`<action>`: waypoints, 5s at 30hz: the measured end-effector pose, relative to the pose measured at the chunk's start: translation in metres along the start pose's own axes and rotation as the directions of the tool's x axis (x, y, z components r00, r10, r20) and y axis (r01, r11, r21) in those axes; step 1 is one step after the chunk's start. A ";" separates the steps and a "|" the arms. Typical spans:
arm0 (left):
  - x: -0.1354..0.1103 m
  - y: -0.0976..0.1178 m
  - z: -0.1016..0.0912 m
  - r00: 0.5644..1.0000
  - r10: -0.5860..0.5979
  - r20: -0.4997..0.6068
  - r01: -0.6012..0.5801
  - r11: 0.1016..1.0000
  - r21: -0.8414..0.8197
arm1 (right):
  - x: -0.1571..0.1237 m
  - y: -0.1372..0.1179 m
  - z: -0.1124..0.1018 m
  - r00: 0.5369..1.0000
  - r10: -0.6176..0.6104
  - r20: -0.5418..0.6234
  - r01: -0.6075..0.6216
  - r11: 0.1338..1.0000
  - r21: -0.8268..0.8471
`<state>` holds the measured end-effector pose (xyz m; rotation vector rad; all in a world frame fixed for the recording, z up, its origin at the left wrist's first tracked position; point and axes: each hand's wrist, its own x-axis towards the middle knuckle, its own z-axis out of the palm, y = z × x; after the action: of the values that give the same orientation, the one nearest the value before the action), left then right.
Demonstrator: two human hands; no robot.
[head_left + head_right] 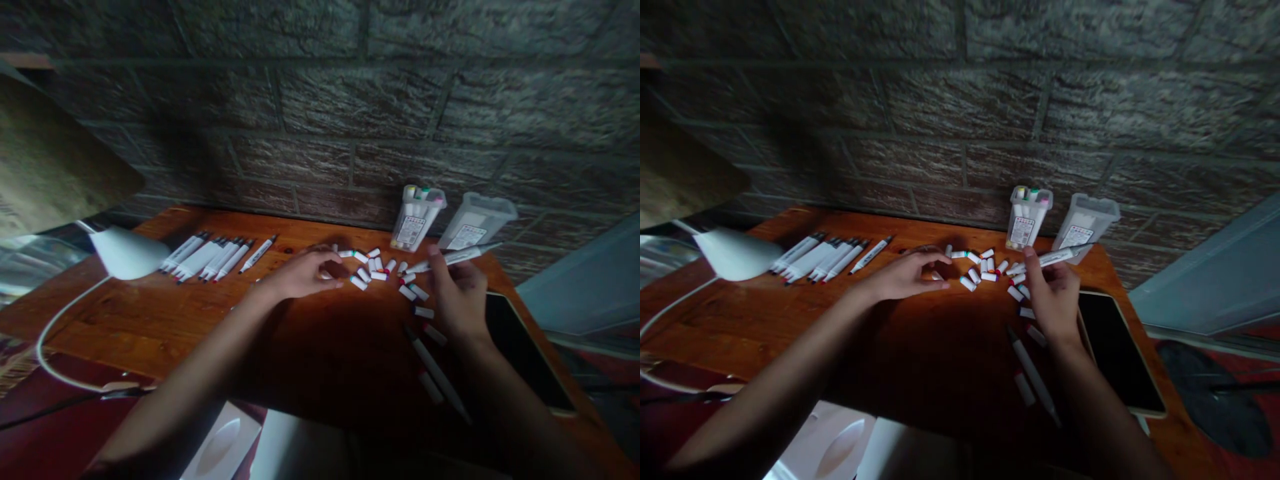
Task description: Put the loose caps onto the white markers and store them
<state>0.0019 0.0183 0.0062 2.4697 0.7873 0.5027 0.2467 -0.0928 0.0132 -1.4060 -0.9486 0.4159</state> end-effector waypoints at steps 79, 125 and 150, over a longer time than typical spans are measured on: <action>0.013 0.046 0.043 0.925 -0.047 -0.376 -0.195 0.791 -0.579 | -0.040 0.015 -0.158 0.969 0.242 0.046 -0.067 0.440 -0.896; 0.013 0.049 0.040 0.916 -0.157 -0.369 -0.144 0.731 -0.667 | -0.078 0.001 -0.168 0.766 0.590 0.256 -0.635 0.755 0.163; -0.008 0.082 0.052 0.884 0.464 0.059 -0.352 0.742 -0.570 | -0.089 -0.069 -0.098 0.706 -0.031 0.707 0.599 0.558 -0.574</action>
<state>0.0564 -0.0624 0.0078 2.0842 -0.0198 0.5328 0.2495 -0.2340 0.0610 -1.8294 -2.1461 0.1474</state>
